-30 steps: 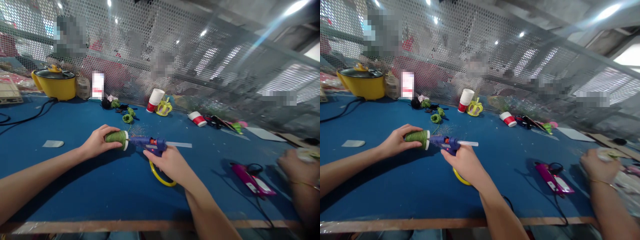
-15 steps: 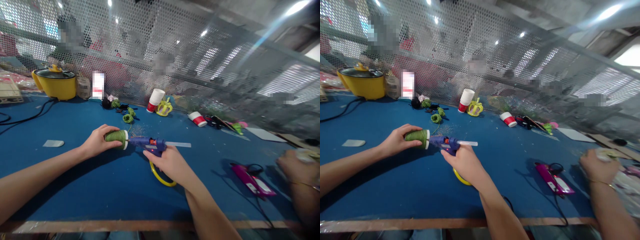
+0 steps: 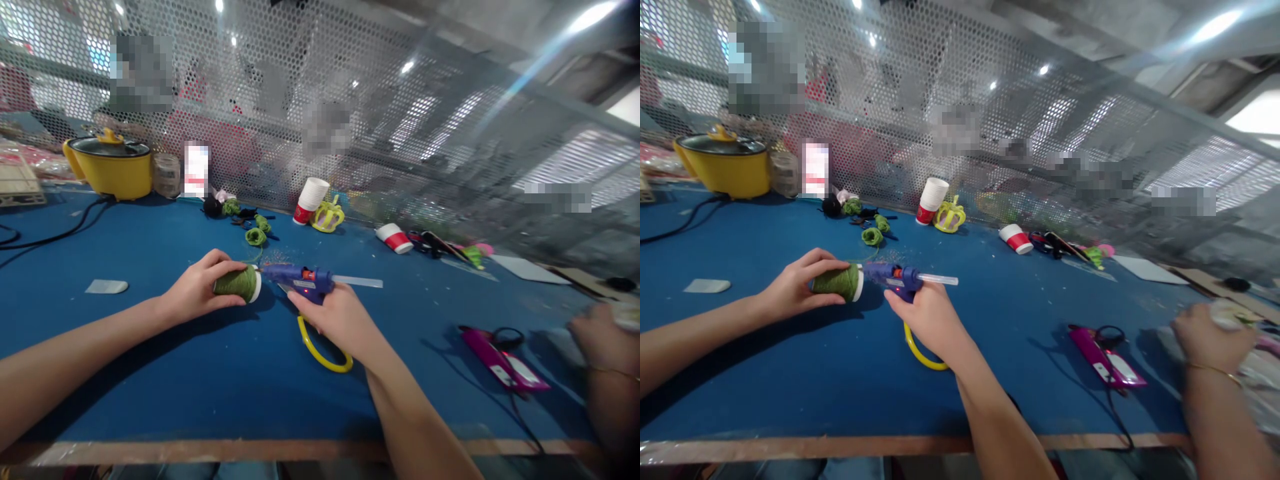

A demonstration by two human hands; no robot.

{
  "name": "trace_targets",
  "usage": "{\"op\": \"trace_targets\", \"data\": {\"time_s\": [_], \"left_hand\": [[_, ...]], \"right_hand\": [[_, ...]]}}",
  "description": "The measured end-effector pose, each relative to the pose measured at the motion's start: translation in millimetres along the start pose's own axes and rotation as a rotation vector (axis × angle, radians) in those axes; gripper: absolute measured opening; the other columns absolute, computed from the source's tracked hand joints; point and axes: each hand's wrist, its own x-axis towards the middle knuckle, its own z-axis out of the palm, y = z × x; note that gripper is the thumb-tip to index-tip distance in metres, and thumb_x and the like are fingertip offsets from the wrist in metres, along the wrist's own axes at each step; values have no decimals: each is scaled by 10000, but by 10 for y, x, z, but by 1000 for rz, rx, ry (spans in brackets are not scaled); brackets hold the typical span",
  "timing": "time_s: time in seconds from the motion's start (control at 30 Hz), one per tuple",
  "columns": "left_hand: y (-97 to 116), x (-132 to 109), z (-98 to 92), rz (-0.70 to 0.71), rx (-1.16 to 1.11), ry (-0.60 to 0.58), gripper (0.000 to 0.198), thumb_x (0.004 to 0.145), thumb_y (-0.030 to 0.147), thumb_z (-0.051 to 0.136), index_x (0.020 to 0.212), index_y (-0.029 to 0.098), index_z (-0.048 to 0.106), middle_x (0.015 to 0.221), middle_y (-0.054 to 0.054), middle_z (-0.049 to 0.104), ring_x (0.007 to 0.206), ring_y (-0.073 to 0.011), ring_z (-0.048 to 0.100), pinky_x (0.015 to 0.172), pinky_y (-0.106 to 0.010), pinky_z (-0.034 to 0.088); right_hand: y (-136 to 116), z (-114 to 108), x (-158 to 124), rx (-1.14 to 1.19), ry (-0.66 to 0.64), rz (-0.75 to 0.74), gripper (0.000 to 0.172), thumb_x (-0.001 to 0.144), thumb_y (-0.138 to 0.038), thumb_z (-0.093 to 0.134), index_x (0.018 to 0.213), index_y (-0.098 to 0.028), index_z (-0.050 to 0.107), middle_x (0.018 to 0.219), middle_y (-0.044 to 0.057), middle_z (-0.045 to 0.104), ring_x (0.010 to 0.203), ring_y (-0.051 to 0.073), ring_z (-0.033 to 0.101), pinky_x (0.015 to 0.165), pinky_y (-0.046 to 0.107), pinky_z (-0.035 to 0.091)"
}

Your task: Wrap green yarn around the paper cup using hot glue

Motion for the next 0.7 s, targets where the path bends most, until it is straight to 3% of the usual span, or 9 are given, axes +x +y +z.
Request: {"op": "trace_targets", "data": {"time_s": [0.23,0.43,0.57,0.63,0.7], "left_hand": [[14,-4,-6,78,26,-34,438,767,406,584,1147,211,484,1011,-82,478,927,-211,527,803,-352,473],[-12,1,-2,65,38,-35,448,756,418,593,1132,196,489,1011,-85,476,923,-212,529,804,-353,474],[-38,4,18,-8,28,-6,443,747,430,595,1120,208,501,1017,-79,481,923,-217,538,803,-366,479],[-51,5,29,-19,10,16,436,744,434,594,1112,217,507,1008,-74,487,916,-217,541,796,-365,482],[-63,5,38,-11,5,31,428,747,424,592,1118,229,504,1015,-72,491,924,-219,540,804,-370,481]], "right_hand": [[31,42,38,59,-28,25,153,726,-324,538,732,-190,612,511,-2,572,558,175,575,512,261,429],[55,-14,119,288,-103,210,187,711,-344,576,690,-162,543,402,-54,459,353,88,420,403,220,363],[305,-105,429,426,10,255,187,673,-306,628,696,-141,542,503,-23,545,433,83,480,454,211,402],[494,-103,610,330,109,289,188,706,-310,603,672,-132,557,585,17,598,496,85,524,500,206,427],[681,-53,748,219,119,344,253,771,-337,529,620,-135,553,555,25,593,468,80,515,481,200,424]]}}
